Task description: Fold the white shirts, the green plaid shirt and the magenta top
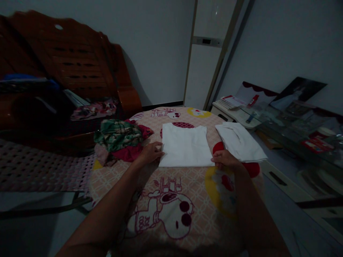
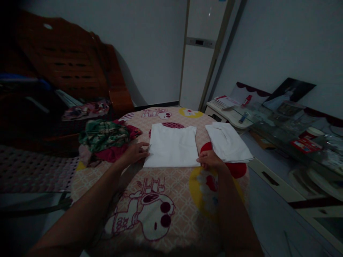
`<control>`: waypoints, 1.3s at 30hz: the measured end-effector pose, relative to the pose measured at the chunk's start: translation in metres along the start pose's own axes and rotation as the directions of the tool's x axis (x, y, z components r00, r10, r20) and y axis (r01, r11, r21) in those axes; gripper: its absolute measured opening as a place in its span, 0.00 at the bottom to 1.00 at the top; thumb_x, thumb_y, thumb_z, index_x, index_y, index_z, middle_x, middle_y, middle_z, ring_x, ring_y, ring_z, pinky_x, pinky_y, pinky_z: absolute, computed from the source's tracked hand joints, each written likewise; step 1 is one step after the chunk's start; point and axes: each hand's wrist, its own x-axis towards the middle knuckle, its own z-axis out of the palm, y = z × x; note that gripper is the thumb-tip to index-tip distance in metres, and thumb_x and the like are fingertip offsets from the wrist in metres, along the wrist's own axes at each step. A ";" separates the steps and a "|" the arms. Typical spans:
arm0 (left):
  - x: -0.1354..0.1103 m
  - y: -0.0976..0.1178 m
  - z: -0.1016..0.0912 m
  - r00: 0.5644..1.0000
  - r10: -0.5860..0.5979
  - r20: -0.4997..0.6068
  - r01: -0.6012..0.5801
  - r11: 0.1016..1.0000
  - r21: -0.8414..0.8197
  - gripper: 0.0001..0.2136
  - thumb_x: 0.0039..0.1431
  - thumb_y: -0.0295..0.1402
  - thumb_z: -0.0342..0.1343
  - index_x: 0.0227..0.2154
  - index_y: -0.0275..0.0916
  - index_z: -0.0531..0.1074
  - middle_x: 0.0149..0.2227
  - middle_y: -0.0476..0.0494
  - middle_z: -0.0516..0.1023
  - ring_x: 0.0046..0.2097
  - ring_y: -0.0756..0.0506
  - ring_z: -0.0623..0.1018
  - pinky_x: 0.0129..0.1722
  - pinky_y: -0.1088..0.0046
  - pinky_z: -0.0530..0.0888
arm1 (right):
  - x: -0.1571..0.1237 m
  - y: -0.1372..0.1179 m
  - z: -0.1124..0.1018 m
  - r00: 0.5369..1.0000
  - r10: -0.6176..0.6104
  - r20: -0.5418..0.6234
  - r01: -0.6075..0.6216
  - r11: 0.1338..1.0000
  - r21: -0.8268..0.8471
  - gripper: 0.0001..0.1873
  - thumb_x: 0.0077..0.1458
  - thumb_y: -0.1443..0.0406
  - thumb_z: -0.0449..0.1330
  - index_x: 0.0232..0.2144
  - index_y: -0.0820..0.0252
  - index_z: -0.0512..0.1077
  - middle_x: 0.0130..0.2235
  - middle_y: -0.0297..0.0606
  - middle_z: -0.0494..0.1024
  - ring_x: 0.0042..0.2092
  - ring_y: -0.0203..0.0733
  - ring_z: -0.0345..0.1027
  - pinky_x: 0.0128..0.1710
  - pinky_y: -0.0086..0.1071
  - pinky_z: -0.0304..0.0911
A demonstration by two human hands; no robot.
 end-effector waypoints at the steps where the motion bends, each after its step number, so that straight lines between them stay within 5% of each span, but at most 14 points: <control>1: -0.002 0.001 0.000 0.999 -0.025 0.035 0.026 0.999 -0.033 0.33 0.47 0.39 0.66 0.56 0.33 0.68 0.23 0.52 0.75 0.21 0.47 0.73 0.22 0.74 0.68 | -0.001 0.000 0.000 1.000 0.004 0.020 -0.004 1.000 0.006 0.20 0.40 0.54 0.71 0.22 0.59 0.67 0.17 0.31 0.72 0.17 0.32 0.63 0.17 0.24 0.57; 7: -0.017 0.005 0.000 0.969 -0.067 0.237 0.108 0.981 -0.162 0.46 0.46 0.39 0.68 0.68 0.37 0.55 0.26 0.52 0.75 0.22 0.48 0.74 0.23 0.72 0.69 | -0.004 0.004 0.001 0.990 0.049 0.130 -0.042 0.998 -0.057 0.20 0.41 0.53 0.69 0.21 0.57 0.63 0.17 0.31 0.73 0.15 0.31 0.60 0.14 0.24 0.51; 14: -0.017 0.000 0.000 0.947 0.051 0.317 -0.015 0.993 -0.114 0.46 0.50 0.42 0.65 0.70 0.37 0.52 0.25 0.55 0.69 0.24 0.49 0.72 0.24 0.75 0.68 | -0.004 0.004 0.001 0.991 0.053 0.127 -0.037 0.992 -0.122 0.20 0.42 0.52 0.67 0.19 0.58 0.64 0.16 0.31 0.71 0.14 0.31 0.59 0.13 0.25 0.50; 23: -0.022 0.004 -0.001 0.954 0.021 0.298 -0.018 1.000 -0.014 0.41 0.52 0.35 0.59 0.69 0.34 0.53 0.24 0.54 0.70 0.21 0.48 0.71 0.20 0.75 0.65 | -0.003 0.005 0.000 0.991 0.044 0.124 -0.021 0.983 -0.180 0.26 0.45 0.46 0.65 0.15 0.60 0.67 0.15 0.36 0.72 0.14 0.31 0.59 0.13 0.25 0.50; 32: -0.026 0.010 -0.003 0.959 -0.044 0.279 0.027 0.998 0.064 0.41 0.49 0.33 0.61 0.68 0.37 0.57 0.23 0.54 0.71 0.20 0.47 0.72 0.21 0.74 0.67 | -0.001 0.008 -0.004 0.984 0.059 0.171 -0.011 0.964 -0.267 0.26 0.53 0.50 0.61 0.12 0.60 0.68 0.13 0.36 0.70 0.14 0.32 0.59 0.14 0.25 0.51; 35: -0.026 0.009 -0.005 0.961 -0.082 0.263 0.039 0.985 0.166 0.41 0.48 0.34 0.61 0.68 0.40 0.57 0.24 0.54 0.74 0.21 0.46 0.74 0.24 0.74 0.68 | -0.001 0.006 -0.003 0.985 0.102 0.137 -0.061 0.960 -0.275 0.24 0.52 0.52 0.63 0.13 0.59 0.67 0.13 0.36 0.70 0.14 0.33 0.60 0.14 0.26 0.51; 39: -0.012 0.008 -0.016 0.985 0.039 0.166 -0.085 0.956 0.280 0.32 0.51 0.38 0.62 0.61 0.40 0.68 0.27 0.49 0.79 0.29 0.44 0.79 0.29 0.74 0.70 | 0.002 -0.003 0.000 0.995 0.091 -0.052 -0.101 0.960 -0.260 0.22 0.54 0.57 0.63 0.14 0.59 0.66 0.14 0.35 0.70 0.15 0.33 0.60 0.14 0.26 0.53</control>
